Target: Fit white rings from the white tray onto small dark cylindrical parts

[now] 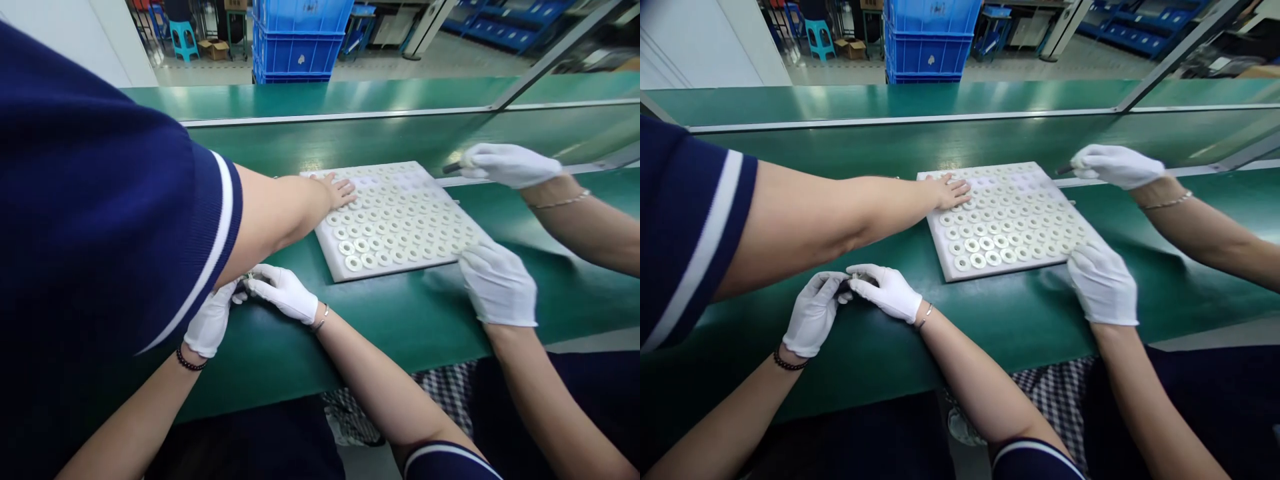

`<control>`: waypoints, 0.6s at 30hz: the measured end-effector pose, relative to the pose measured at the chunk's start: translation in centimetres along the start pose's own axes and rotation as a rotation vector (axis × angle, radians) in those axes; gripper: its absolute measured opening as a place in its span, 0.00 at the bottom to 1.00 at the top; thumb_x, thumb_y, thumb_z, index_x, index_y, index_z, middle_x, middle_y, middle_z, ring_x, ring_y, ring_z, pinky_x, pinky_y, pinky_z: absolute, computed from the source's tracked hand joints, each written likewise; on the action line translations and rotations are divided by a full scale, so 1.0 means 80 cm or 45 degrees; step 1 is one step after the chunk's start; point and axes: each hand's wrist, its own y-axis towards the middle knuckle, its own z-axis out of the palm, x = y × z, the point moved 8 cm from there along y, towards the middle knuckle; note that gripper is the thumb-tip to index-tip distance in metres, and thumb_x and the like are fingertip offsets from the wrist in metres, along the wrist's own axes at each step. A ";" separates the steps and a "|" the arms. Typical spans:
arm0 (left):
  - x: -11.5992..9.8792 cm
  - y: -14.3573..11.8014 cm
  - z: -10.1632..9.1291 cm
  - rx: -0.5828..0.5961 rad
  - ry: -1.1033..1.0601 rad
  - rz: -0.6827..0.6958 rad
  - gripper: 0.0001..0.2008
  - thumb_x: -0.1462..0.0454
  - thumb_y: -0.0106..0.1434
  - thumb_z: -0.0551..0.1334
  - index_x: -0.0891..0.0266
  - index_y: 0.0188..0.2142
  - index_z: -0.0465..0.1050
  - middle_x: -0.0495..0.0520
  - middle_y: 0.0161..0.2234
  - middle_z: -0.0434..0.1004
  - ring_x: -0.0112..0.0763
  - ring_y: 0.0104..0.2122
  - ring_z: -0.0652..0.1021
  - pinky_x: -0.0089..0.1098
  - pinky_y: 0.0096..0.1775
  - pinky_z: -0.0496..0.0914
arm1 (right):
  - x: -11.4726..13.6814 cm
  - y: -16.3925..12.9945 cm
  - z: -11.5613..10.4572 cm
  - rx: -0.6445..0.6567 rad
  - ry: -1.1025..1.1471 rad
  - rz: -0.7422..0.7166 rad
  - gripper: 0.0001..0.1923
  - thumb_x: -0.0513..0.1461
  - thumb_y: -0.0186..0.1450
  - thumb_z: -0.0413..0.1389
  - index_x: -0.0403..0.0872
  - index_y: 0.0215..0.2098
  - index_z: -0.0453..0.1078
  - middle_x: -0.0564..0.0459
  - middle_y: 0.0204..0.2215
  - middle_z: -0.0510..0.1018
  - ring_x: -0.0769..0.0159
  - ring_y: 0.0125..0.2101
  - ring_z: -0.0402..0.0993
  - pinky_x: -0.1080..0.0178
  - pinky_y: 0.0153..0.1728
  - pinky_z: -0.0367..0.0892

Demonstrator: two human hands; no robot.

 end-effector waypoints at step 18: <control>-0.010 -0.012 0.032 0.235 -0.399 -0.151 0.18 0.67 0.54 0.72 0.59 0.44 0.76 0.53 0.44 0.81 0.30 0.42 0.80 0.30 0.49 0.74 | -0.013 0.004 -0.012 -0.193 0.598 0.096 0.21 0.48 0.62 0.59 0.43 0.47 0.72 0.49 0.38 0.79 0.71 0.30 0.74 0.66 0.35 0.70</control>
